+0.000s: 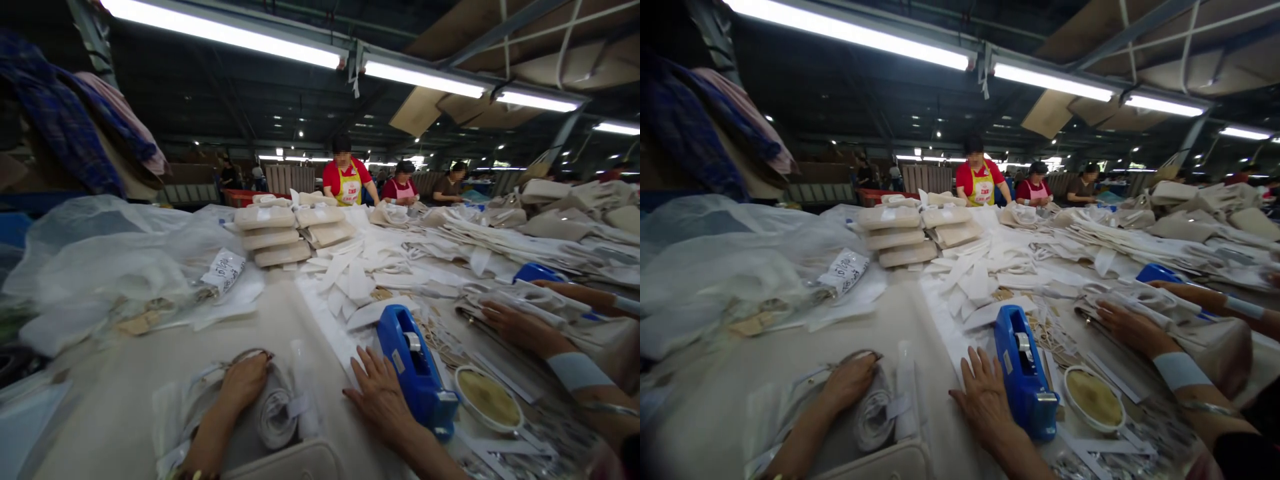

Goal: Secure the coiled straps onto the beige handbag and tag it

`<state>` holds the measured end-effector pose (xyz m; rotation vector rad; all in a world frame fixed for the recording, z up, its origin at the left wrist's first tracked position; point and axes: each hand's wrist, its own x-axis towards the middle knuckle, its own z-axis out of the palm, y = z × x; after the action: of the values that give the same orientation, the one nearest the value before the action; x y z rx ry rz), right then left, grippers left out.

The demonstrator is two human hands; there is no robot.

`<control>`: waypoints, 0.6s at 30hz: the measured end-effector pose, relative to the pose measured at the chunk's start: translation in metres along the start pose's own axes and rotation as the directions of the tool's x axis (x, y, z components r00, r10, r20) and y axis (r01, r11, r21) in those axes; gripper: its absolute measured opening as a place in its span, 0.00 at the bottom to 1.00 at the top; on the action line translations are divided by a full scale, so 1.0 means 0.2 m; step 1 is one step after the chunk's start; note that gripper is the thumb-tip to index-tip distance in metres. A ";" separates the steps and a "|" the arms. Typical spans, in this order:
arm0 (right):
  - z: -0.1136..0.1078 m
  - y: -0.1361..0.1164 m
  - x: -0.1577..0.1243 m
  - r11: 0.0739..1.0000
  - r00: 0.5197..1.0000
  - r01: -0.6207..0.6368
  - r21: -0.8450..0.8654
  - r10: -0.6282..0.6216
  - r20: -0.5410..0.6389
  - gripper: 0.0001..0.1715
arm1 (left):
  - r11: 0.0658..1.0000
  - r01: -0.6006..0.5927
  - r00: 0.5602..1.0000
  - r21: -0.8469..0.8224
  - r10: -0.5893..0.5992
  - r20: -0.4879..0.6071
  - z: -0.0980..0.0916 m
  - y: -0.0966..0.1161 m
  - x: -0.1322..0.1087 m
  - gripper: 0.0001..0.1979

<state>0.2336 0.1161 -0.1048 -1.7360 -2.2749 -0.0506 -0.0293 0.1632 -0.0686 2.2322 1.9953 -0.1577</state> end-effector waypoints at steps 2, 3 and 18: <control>0.06 -0.02 0.04 1.000 0.992 -0.019 -0.022 0.022 0.127 0.28 | 1.000 0.013 1.000 -0.013 -0.013 -0.008 0.01 -0.01 0.00 0.20; 0.08 -0.03 0.05 1.000 0.988 -0.007 -0.020 0.010 0.157 0.28 | 1.000 0.016 1.000 -0.019 -0.016 -0.009 0.01 -0.01 0.01 0.20; 0.34 0.00 0.08 0.904 0.890 0.372 -0.210 -0.412 -0.196 0.09 | 0.995 -0.089 0.996 -0.050 0.089 -0.008 0.09 -0.07 0.04 0.22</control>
<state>0.2157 0.1452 -0.1667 -1.2246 -2.4543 -0.5160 -0.0414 0.1693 -0.0880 2.2871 1.8768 -0.0901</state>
